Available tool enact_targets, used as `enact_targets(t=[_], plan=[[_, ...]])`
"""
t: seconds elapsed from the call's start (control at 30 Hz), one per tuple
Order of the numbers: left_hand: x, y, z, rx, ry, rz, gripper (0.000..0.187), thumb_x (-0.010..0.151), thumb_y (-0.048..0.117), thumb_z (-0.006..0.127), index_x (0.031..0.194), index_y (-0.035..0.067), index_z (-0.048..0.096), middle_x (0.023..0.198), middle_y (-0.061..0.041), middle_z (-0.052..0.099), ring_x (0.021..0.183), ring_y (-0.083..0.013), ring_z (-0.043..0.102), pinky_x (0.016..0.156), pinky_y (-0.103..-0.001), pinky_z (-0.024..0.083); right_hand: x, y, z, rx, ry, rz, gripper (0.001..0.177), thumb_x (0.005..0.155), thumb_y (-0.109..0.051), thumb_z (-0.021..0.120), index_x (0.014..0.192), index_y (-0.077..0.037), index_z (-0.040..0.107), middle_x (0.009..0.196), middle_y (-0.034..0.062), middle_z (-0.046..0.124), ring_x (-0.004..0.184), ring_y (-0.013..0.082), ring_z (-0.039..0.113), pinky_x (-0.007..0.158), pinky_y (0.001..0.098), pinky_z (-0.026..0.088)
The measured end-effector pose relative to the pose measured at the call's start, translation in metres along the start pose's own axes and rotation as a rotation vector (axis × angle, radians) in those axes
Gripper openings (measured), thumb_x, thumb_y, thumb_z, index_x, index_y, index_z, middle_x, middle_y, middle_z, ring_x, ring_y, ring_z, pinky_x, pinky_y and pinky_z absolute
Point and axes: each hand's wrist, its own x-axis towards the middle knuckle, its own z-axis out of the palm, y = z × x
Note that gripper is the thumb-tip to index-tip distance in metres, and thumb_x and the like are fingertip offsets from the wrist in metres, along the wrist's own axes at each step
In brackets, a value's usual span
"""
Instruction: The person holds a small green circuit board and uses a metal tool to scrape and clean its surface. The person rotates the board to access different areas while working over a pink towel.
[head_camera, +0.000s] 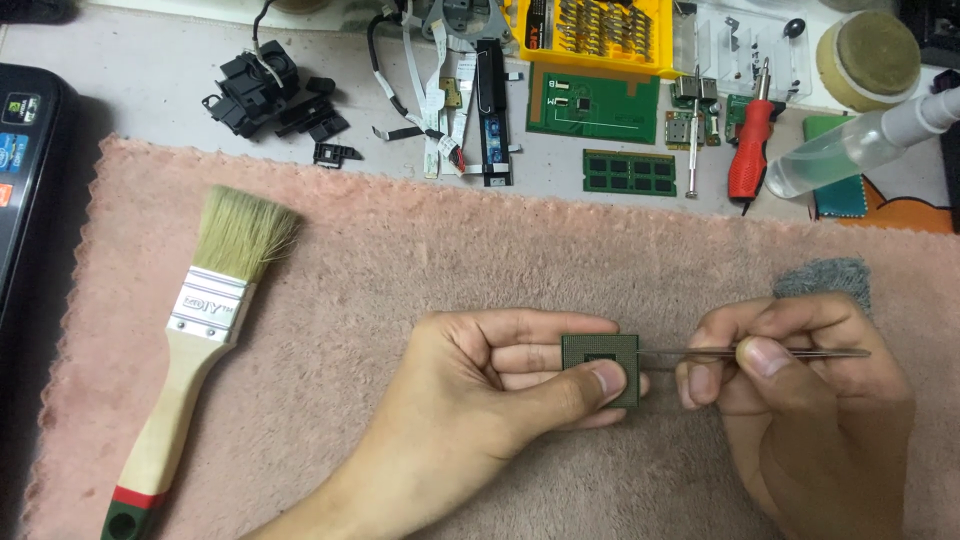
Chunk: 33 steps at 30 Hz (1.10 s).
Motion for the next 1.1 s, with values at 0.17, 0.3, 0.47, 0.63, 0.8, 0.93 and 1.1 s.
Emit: enact_targets(t=[0.17, 0.3, 0.47, 0.63, 0.8, 0.93, 1.1], plan=[[0.0, 0.0, 0.0, -0.006, -0.004, 0.016, 0.039, 0.085, -0.01, 0.087, 0.124, -0.015, 0.089, 0.108, -0.03, 0.092, 0.092, -0.0341, 0.087, 0.091, -0.046, 0.079, -0.003, -0.004, 0.004, -0.046, 0.015, 0.015, 0.01, 0.108, -0.001, 0.066, 0.115, -0.009, 0.066, 0.091, 0.0246, 0.073, 0.071, 0.0316, 0.075, 0.068, 0.0425, 0.068], [0.001, -0.002, -0.001, -0.009, -0.017, 0.036, 0.039, 0.085, -0.01, 0.087, 0.124, -0.014, 0.088, 0.111, -0.03, 0.092, 0.093, -0.0339, 0.088, 0.09, -0.046, 0.079, -0.001, -0.003, 0.0, -0.006, -0.01, 0.023, 0.011, 0.107, -0.002, 0.067, 0.115, -0.01, 0.069, 0.09, 0.0248, 0.073, 0.07, 0.031, 0.075, 0.066, 0.0421, 0.069], [-0.001, 0.001, 0.0, -0.001, -0.016, 0.025, 0.04, 0.085, -0.01, 0.087, 0.125, -0.015, 0.089, 0.11, -0.03, 0.092, 0.093, -0.0334, 0.088, 0.09, -0.044, 0.078, -0.003, -0.005, 0.007, -0.057, 0.058, 0.039, 0.008, 0.106, -0.004, 0.068, 0.112, -0.009, 0.064, 0.089, 0.0253, 0.071, 0.069, 0.0311, 0.072, 0.067, 0.0423, 0.067], [-0.001, -0.006, -0.003, -0.001, -0.055, 0.068, 0.04, 0.086, -0.01, 0.087, 0.125, -0.015, 0.088, 0.105, -0.028, 0.092, 0.09, -0.0307, 0.087, 0.092, -0.045, 0.079, -0.006, -0.003, 0.021, -0.085, 0.071, 0.008, 0.008, 0.108, -0.003, 0.064, 0.11, -0.008, 0.06, 0.087, 0.024, 0.07, 0.067, 0.0282, 0.071, 0.066, 0.0431, 0.07], [0.0, -0.018, -0.003, 0.031, -0.091, 0.095, 0.036, 0.088, -0.007, 0.088, 0.124, -0.013, 0.089, 0.106, -0.025, 0.093, 0.093, -0.0292, 0.089, 0.091, -0.039, 0.079, -0.024, 0.011, 0.02, -0.282, 0.05, 0.118, 0.022, 0.099, 0.003, 0.072, 0.12, 0.007, 0.075, 0.138, 0.0221, 0.076, 0.112, 0.0255, 0.077, 0.09, 0.0329, 0.063], [0.0, -0.026, -0.006, 0.071, -0.161, 0.149, 0.037, 0.089, -0.002, 0.089, 0.125, -0.009, 0.089, 0.105, -0.023, 0.093, 0.093, -0.0265, 0.09, 0.094, -0.036, 0.078, -0.018, -0.009, 0.037, -0.433, 0.071, 0.363, 0.046, 0.094, -0.012, 0.078, 0.138, 0.001, 0.083, 0.132, 0.0129, 0.088, 0.101, 0.0211, 0.088, 0.071, 0.0337, 0.069], [-0.001, -0.022, -0.006, 0.031, -0.182, 0.148, 0.041, 0.087, -0.008, 0.088, 0.127, -0.012, 0.087, 0.113, -0.027, 0.092, 0.096, -0.0299, 0.089, 0.095, -0.039, 0.078, -0.015, -0.005, 0.034, -0.22, -0.029, 0.264, 0.035, 0.101, 0.002, 0.069, 0.133, 0.01, 0.081, 0.131, 0.0187, 0.077, 0.096, 0.0239, 0.08, 0.074, 0.0346, 0.069]])
